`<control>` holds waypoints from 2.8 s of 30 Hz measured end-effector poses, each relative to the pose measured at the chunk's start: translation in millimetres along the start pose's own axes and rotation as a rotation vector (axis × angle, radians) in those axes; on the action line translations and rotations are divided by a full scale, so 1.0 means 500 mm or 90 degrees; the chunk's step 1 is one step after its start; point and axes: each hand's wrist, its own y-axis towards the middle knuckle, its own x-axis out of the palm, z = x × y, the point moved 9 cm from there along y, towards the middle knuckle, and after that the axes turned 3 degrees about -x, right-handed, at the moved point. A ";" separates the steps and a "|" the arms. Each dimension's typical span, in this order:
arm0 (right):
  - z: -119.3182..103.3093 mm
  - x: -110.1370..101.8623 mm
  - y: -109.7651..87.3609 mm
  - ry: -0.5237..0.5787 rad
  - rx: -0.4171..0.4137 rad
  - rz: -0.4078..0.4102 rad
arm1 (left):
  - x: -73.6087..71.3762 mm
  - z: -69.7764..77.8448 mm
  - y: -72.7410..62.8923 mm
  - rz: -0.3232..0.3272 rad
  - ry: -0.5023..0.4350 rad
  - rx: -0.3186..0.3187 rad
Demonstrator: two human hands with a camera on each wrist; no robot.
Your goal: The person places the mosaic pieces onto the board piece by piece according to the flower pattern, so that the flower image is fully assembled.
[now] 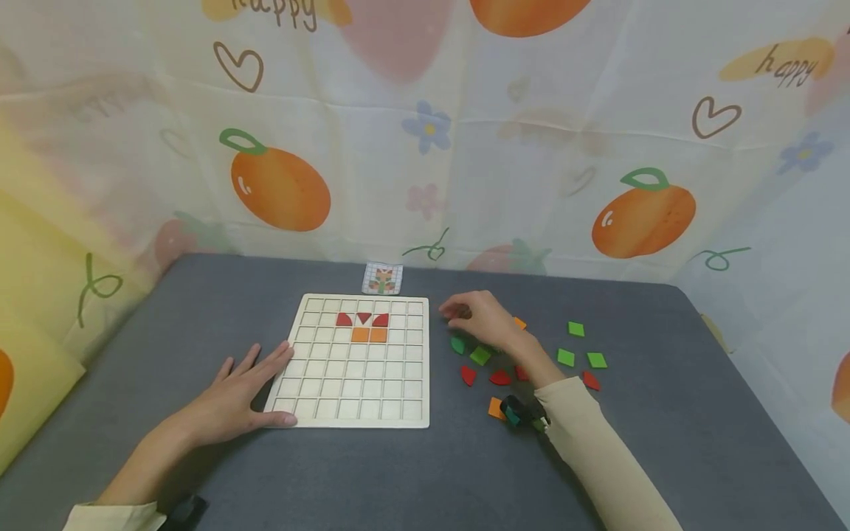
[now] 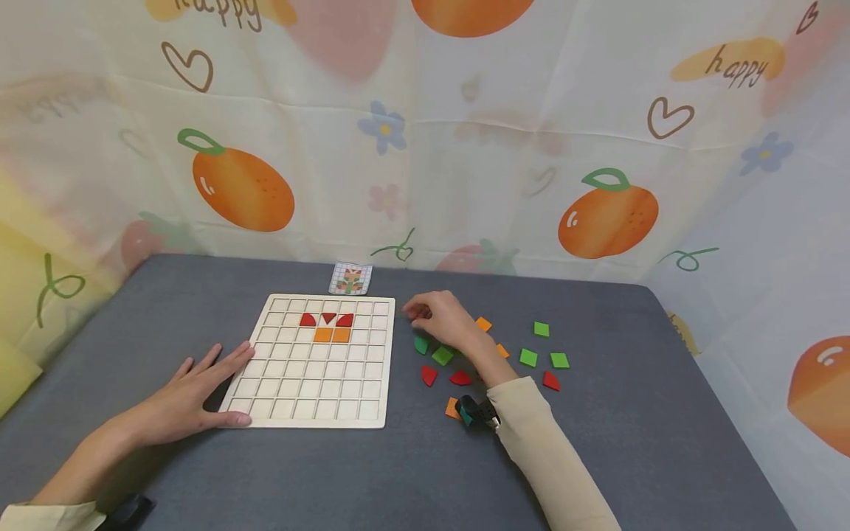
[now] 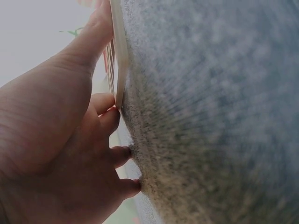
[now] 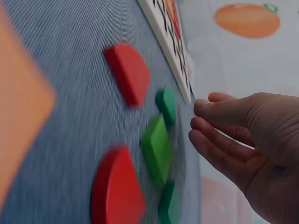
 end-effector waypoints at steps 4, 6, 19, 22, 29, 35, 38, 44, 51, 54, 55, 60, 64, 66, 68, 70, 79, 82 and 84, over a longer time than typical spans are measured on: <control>0.024 -0.025 -0.019 -0.003 0.006 0.014 | -0.001 -0.001 0.000 0.000 0.002 -0.003; 0.033 -0.038 -0.030 -0.003 0.006 0.020 | -0.001 -0.002 -0.001 0.000 0.002 -0.004; 0.103 -0.096 -0.094 -0.004 0.057 0.061 | -0.003 -0.006 -0.012 0.013 0.009 -0.001; 0.120 -0.108 -0.109 -0.018 0.085 0.064 | -0.002 -0.005 -0.009 0.010 0.009 -0.002; 0.150 -0.121 -0.131 -0.042 0.138 0.038 | 0.001 -0.004 -0.002 0.004 0.004 -0.003; 0.159 -0.121 -0.137 -0.041 0.154 0.034 | 0.000 -0.003 -0.001 0.005 0.003 -0.003; 0.157 -0.119 -0.139 -0.040 0.155 0.033 | 0.000 -0.003 0.001 0.005 0.004 -0.001; 0.141 -0.116 -0.137 -0.030 0.132 0.037 | 0.002 -0.004 0.001 0.003 0.004 0.001; 0.133 -0.119 -0.135 -0.023 0.111 0.056 | 0.004 -0.004 0.002 -0.002 0.003 -0.003; 0.126 -0.120 -0.128 -0.026 0.093 0.048 | 0.004 -0.005 0.003 -0.004 0.004 -0.006; 0.123 -0.121 -0.124 -0.029 0.088 0.045 | 0.003 -0.005 0.004 -0.004 0.006 -0.007; 0.105 -0.122 -0.106 -0.035 0.065 0.032 | 0.004 -0.007 0.005 -0.004 0.009 -0.007; 0.085 -0.118 -0.092 -0.030 0.049 0.032 | 0.005 -0.007 0.005 -0.004 0.009 -0.005; 0.075 -0.113 -0.084 -0.027 0.043 0.029 | 0.005 -0.006 0.004 -0.004 0.008 -0.004; 0.070 -0.107 -0.077 -0.026 0.039 0.025 | 0.005 -0.005 0.004 -0.004 0.007 -0.003; 0.065 -0.103 -0.069 -0.023 0.034 0.025 | 0.004 -0.005 0.004 -0.004 0.006 -0.003; 0.025 -0.081 -0.028 0.009 0.010 0.024 | 0.002 -0.007 0.001 -0.003 0.003 -0.007; 0.014 -0.071 -0.016 0.013 0.008 0.025 | 0.001 -0.005 0.001 0.000 0.003 -0.003; 0.006 -0.063 -0.008 0.021 0.006 0.027 | 0.001 -0.005 0.000 0.000 0.003 -0.004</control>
